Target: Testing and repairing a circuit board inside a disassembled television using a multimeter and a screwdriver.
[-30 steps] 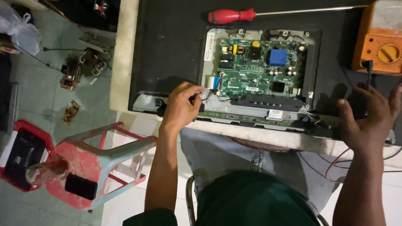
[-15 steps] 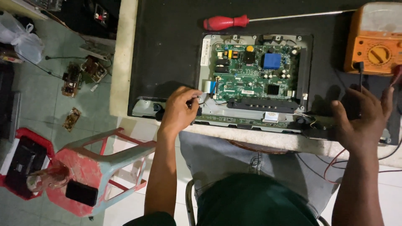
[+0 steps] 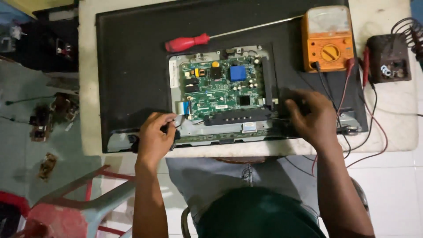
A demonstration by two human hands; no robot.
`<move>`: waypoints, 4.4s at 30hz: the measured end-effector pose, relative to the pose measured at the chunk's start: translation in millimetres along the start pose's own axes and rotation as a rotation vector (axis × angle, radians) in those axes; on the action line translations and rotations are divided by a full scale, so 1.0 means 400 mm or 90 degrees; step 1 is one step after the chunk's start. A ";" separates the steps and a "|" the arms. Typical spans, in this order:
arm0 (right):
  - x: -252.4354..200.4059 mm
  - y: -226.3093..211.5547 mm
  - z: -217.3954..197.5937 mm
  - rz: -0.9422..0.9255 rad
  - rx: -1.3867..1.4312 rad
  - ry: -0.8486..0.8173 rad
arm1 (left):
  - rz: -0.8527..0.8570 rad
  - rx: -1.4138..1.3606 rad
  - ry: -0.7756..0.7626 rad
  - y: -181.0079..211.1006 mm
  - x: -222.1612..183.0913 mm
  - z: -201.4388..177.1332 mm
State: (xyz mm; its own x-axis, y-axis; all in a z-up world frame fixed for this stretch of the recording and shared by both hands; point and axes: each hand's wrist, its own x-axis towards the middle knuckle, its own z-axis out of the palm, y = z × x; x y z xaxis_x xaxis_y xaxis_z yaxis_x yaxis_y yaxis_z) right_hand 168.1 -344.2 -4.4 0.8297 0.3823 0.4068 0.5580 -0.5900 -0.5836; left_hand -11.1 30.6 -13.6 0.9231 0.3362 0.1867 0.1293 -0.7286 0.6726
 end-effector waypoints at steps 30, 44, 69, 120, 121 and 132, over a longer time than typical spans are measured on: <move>0.005 0.013 -0.009 -0.046 -0.114 -0.229 | -0.036 0.016 -0.059 0.015 -0.019 -0.006; 0.015 -0.034 -0.046 0.005 -0.014 -0.231 | -0.042 0.011 -0.068 0.036 -0.010 -0.015; 0.076 -0.016 0.023 -0.026 -0.037 -0.192 | -0.034 0.007 -0.023 0.053 -0.006 -0.011; 0.069 0.033 -0.001 -0.050 0.195 -0.256 | -0.008 0.036 -0.056 0.004 -0.025 0.007; 0.076 0.036 0.004 -0.049 0.182 -0.259 | 0.003 0.062 -0.045 -0.011 -0.022 0.014; 0.085 0.005 -0.025 -0.001 0.182 -0.286 | -0.035 0.037 -0.014 0.001 -0.024 0.023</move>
State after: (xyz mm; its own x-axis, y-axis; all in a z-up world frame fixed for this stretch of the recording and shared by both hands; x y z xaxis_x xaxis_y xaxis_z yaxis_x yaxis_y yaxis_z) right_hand 197.4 -339.4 15.5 0.7198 0.6865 0.1030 0.4890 -0.3961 -0.7772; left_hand -16.6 21.7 -21.6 0.9214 0.3647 0.1342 0.2009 -0.7426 0.6389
